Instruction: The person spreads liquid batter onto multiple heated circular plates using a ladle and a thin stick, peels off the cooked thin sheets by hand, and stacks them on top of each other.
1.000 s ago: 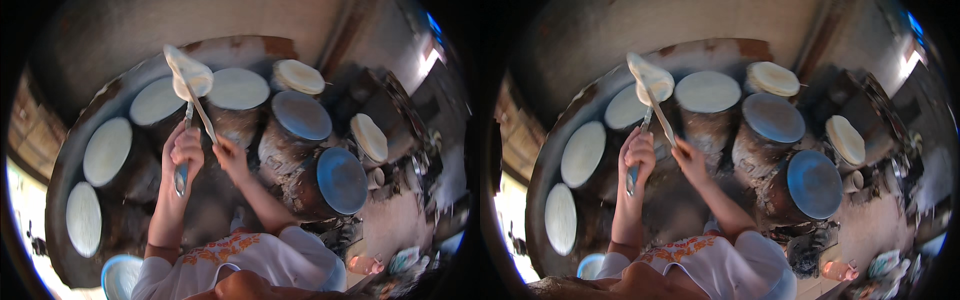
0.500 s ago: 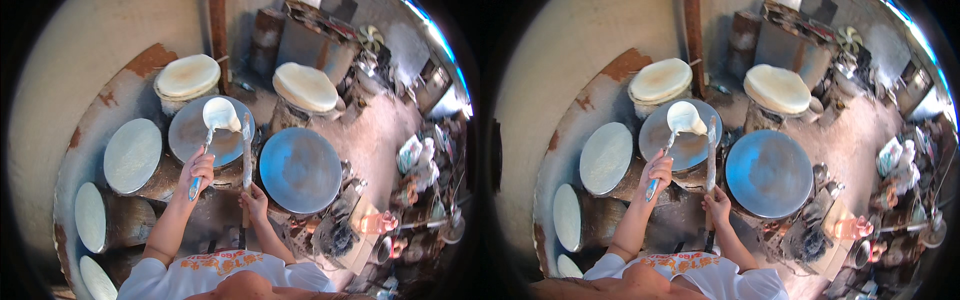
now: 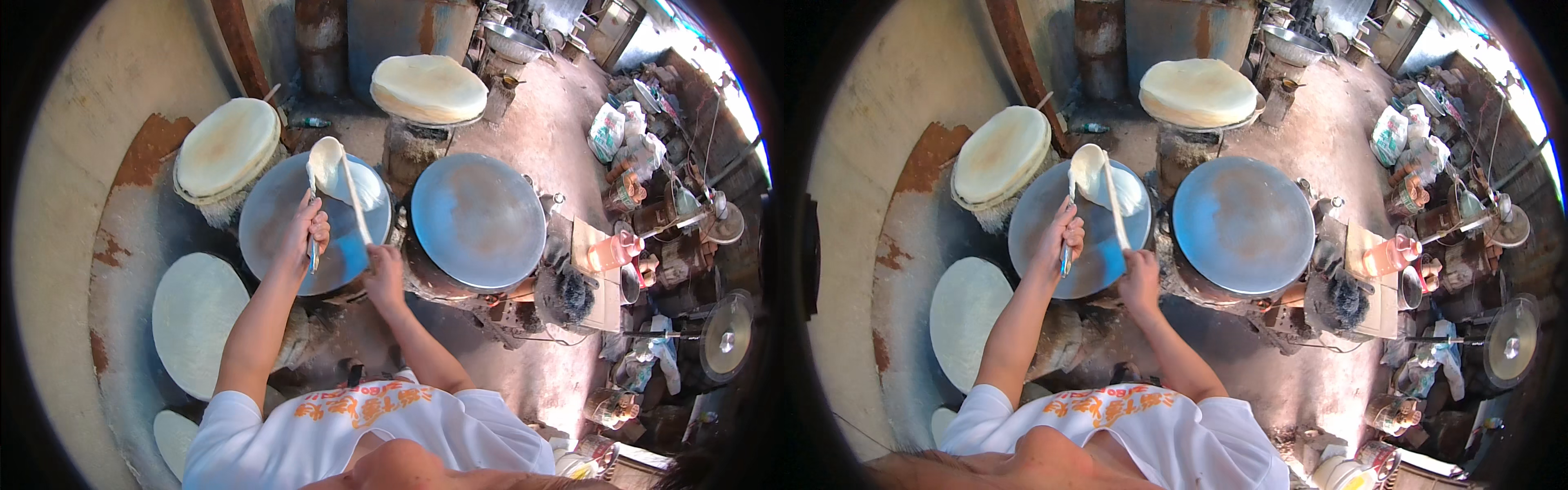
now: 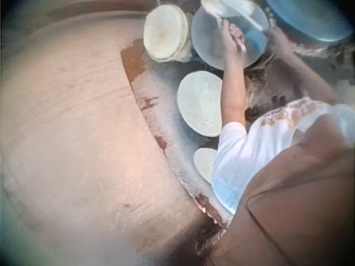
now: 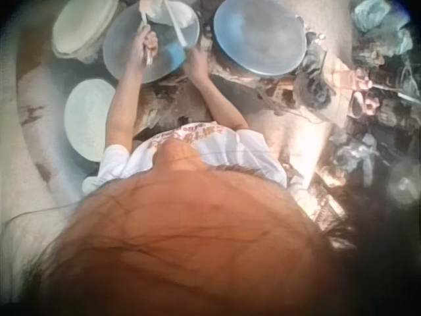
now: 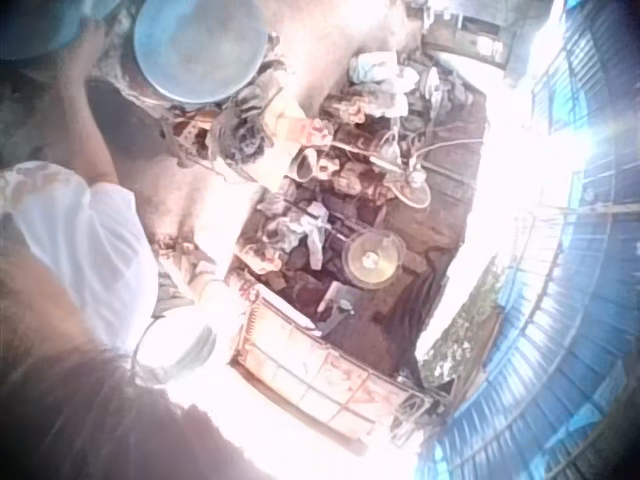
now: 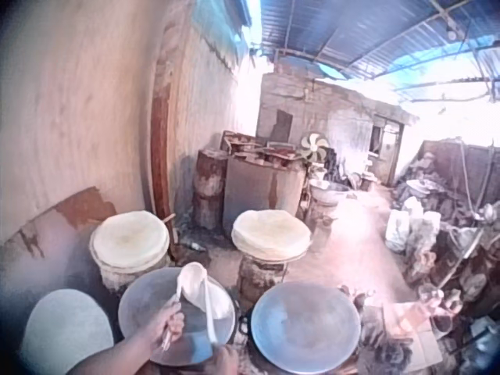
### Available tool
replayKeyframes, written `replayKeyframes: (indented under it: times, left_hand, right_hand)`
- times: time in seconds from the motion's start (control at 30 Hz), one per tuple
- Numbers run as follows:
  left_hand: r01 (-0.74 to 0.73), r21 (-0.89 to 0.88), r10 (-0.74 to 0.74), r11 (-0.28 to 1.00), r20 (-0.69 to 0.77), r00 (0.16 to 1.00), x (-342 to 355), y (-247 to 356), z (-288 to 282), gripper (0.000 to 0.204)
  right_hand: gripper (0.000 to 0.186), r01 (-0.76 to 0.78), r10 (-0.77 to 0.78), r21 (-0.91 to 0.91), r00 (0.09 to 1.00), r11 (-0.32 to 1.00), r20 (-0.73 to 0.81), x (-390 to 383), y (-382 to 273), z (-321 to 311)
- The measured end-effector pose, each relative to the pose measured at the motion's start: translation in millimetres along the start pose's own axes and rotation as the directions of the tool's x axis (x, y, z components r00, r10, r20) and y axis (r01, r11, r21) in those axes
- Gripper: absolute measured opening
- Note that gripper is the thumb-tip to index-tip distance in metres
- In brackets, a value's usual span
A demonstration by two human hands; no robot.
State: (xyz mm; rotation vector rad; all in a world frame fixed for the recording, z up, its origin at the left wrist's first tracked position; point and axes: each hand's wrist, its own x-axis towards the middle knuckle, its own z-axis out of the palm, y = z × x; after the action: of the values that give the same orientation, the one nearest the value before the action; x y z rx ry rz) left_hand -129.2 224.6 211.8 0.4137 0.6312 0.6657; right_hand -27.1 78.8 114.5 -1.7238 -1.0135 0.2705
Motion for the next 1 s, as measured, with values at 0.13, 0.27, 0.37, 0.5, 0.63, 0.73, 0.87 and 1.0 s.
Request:
replayKeyframes:
  times: [0.13,0.27,0.37,0.5,0.63,0.73,0.87,1.0]
  left_hand:
    - [0.043,0.162,-0.045,0.986,0.01,0.999,-6,34,-33,0.056]
    - [0.046,0.35,-0.066,0.936,0.044,0.997,13,30,-50,0.064]
    - [-0.016,0.475,0.012,0.88,0.012,1.0,19,35,-55,0.064]
    - [-0.019,0.66,0.053,0.751,-0.031,0.998,2,32,-87,0.061]
    - [-0.144,0.787,0.203,0.599,0.025,0.979,26,30,-87,0.059]
    - [-0.094,0.947,0.363,0.306,-0.025,0.931,24,62,-108,0.057]
    - [0.079,0.994,0.394,0.08,-0.104,0.913,-4,55,-112,0.057]
    - [0.003,0.997,0.543,-0.083,0.043,0.839,8,56,-152,0.058]
  right_hand:
    - [0.042,-0.01,0.013,-0.29,1.0,0.957,0.009,-32,-5,-19]
    - [0.04,0.006,0.005,-0.311,0.999,0.95,0.034,-17,-25,20]
    - [0.04,0.097,-0.141,-0.479,0.988,0.872,-0.058,11,-16,10]
    - [0.039,-0.049,0.043,-0.312,0.999,0.949,-0.026,-41,-8,-3]
    - [0.038,0.063,-0.048,-0.359,0.998,0.931,0.049,6,-13,38]
    - [0.035,0.078,-0.063,-0.386,0.997,0.919,0.051,31,-24,6]
    - [0.041,0.031,0.01,-0.348,0.993,0.937,0.115,-10,-7,2]
    - [0.038,0.197,-0.126,-0.326,0.966,0.925,0.227,41,-16,24]
